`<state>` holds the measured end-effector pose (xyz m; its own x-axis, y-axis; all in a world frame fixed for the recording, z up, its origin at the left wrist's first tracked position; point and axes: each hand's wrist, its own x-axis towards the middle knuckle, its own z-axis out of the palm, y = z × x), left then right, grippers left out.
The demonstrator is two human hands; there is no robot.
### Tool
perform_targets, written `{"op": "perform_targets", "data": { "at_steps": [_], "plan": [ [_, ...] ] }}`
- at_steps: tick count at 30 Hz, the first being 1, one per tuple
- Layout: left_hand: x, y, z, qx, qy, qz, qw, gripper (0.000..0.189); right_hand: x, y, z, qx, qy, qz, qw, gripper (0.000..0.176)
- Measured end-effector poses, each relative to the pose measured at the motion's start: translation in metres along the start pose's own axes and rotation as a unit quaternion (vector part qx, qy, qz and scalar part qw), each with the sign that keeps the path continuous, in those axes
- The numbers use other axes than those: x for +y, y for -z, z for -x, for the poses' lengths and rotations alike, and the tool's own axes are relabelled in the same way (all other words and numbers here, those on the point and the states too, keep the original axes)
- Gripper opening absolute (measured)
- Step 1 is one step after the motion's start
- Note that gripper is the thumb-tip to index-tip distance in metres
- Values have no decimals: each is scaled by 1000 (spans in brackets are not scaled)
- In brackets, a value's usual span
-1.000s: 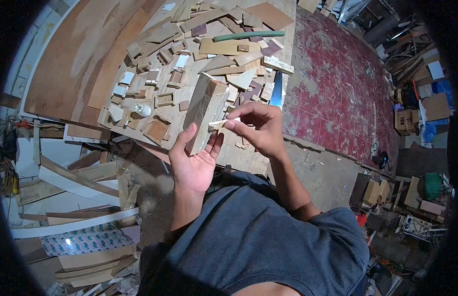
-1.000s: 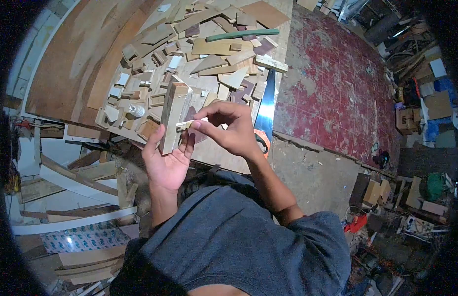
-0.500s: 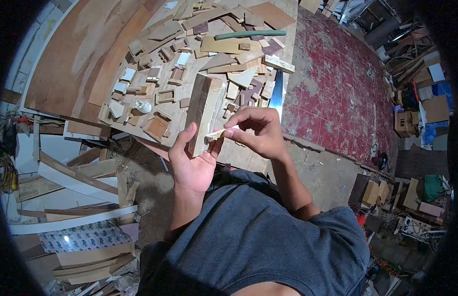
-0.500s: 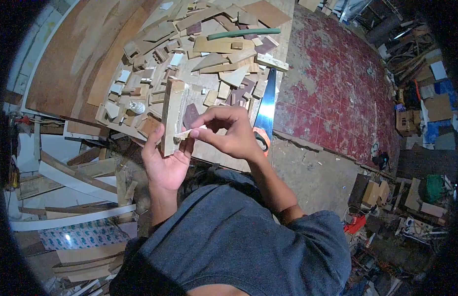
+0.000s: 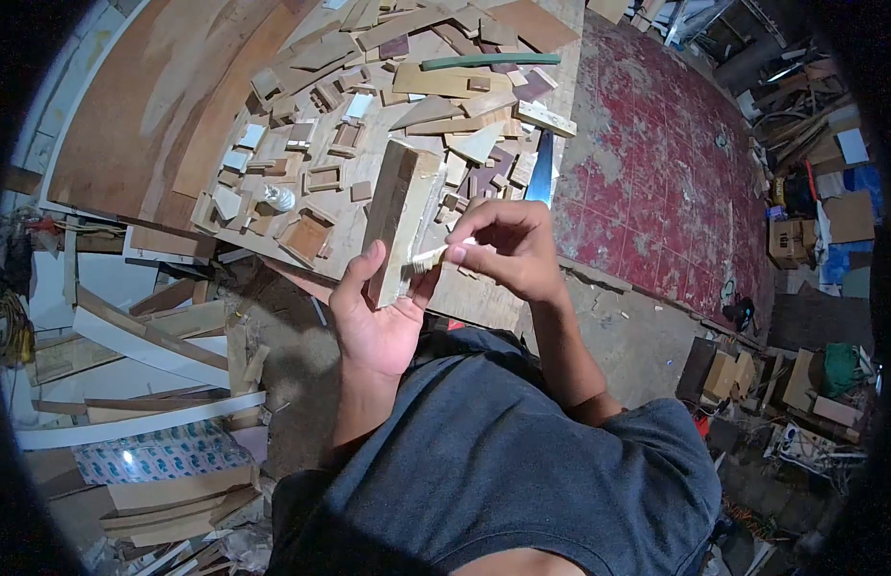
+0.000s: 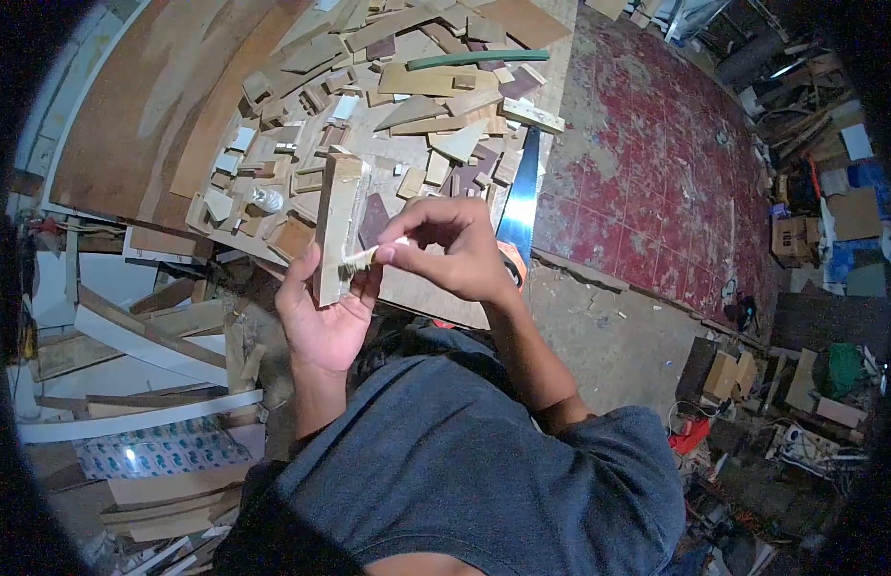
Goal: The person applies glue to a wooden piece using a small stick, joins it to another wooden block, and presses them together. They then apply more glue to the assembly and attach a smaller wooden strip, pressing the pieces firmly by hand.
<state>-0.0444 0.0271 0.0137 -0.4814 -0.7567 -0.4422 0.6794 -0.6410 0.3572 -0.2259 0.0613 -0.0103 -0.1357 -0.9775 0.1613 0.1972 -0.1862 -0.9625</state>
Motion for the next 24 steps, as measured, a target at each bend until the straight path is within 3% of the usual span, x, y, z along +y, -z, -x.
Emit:
{"op": "perform_targets", "data": {
  "at_steps": [2, 9, 18, 24],
  "plan": [
    [0, 3, 1, 3, -2, 4, 1000, 36, 2, -1, 0, -42, 3, 21, 999, 11],
    [4, 21, 2, -30, 7, 8, 1000, 37, 3, -10, -5, 23, -3, -29, 999, 12],
    [3, 1, 5, 13, -24, -5, 1000, 33, 8, -8, -4, -29, 12, 0, 1000, 10],
    [5, 20, 1, -30, 3, 9, 999, 34, 7, -7, -6, 15, 13, -30, 999, 10]
  ]
}}
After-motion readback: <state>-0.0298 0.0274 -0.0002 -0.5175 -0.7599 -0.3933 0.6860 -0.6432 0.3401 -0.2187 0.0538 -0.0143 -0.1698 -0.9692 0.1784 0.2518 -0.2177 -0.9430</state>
